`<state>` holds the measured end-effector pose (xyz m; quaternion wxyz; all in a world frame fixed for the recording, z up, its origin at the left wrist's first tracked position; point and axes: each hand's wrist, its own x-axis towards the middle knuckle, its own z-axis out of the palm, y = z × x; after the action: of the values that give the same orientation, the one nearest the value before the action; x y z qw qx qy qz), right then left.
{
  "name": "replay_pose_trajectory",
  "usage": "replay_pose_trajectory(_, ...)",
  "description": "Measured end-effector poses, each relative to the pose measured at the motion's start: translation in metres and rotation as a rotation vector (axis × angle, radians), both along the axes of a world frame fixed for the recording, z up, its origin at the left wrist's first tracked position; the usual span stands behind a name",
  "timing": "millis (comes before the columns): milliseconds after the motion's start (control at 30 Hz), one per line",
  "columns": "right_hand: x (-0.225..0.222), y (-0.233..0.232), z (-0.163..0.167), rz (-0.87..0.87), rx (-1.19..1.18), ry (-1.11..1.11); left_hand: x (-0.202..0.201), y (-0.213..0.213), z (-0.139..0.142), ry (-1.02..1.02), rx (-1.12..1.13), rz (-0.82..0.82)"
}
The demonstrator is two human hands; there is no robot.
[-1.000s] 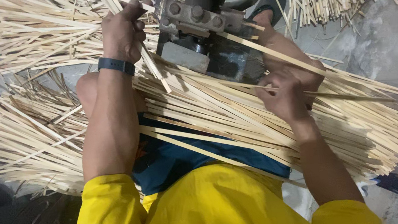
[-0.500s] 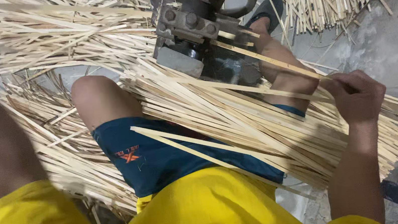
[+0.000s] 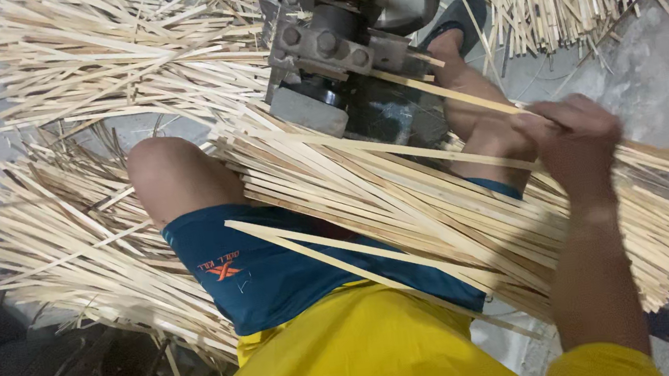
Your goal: The person sits on the floor of a workshop and repeatedly feeds bamboo strips through a hand-cranked bamboo splitting machine, pulling each strip through the blade to split it into thinner slats, then sets the split strips onto a growing pile beside them.
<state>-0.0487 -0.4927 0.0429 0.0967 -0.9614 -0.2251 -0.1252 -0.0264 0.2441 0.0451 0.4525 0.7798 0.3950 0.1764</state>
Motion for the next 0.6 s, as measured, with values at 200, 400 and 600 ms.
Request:
replay_pose_trajectory(200,0.003,0.077,0.015,0.027,0.154,-0.052,-0.019,0.013,0.007,-0.085,-0.159,-0.183)
replay_pose_trajectory(400,-0.028,0.105,0.006,0.052,0.271,0.243,0.012,-0.097,-0.013,0.037,-0.156,-0.474)
replay_pose_trajectory(600,-0.042,0.1,-0.02,0.058,0.262,0.329,0.056,-0.157,-0.032,0.086,-0.276,-0.582)
